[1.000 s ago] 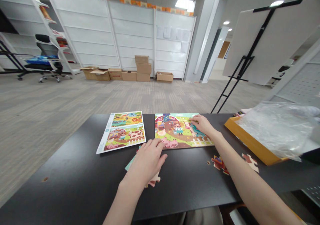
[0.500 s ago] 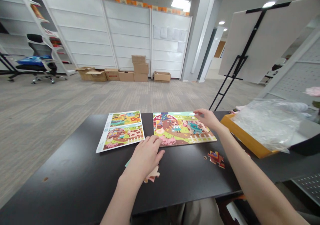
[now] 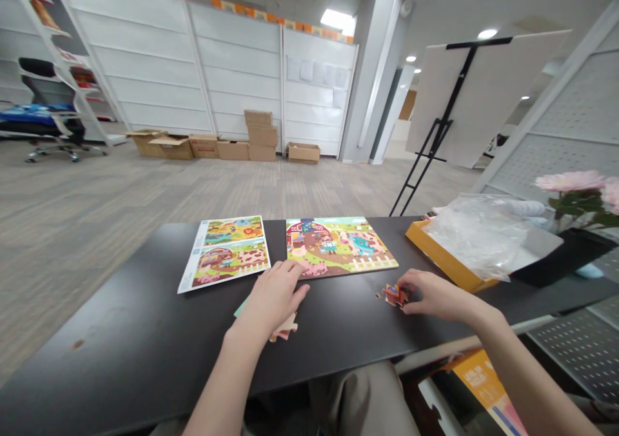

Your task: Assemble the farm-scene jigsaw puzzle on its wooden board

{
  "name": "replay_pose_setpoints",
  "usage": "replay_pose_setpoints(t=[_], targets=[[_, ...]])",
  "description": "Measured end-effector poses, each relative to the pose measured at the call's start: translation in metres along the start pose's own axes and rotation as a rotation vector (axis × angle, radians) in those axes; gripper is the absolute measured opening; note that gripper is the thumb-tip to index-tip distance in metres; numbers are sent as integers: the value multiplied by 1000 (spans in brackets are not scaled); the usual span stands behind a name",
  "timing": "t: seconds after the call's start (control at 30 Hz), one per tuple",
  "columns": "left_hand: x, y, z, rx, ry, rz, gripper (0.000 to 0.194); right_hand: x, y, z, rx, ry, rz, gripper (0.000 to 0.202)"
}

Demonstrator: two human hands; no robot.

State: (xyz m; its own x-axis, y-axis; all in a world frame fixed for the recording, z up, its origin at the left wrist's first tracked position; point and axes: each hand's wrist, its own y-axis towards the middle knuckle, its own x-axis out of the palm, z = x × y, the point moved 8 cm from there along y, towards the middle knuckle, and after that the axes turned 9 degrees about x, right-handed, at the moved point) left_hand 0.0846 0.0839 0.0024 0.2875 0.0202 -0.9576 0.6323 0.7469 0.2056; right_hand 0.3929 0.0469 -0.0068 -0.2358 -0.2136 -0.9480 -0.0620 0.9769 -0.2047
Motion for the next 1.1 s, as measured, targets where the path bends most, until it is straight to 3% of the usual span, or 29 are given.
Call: replay_pose_setpoints(t=[0.23,0.37,0.53,0.77,0.93,1.1], targets=[[-2,-2,-1,-4,-8,-16,26,1,3,4,77,-37,-9,28],[-8,-6,-4,-20,-11,-5,24,3,2,2,54,-2,-2,17],[-11,-14,-11,-28,-42,32,23,5,0,-1,16,76,24,20],[-11,-15,-14,-34,-68,49,24,8,1,-13,-47,508,29,28],[-13,-14,-11,-27,-44,34,26,-18,36,-58,-186,690,69,34],[-13,-16,-16,-67,-34,8,24,-36,108,-92,-197,798,137,37]])
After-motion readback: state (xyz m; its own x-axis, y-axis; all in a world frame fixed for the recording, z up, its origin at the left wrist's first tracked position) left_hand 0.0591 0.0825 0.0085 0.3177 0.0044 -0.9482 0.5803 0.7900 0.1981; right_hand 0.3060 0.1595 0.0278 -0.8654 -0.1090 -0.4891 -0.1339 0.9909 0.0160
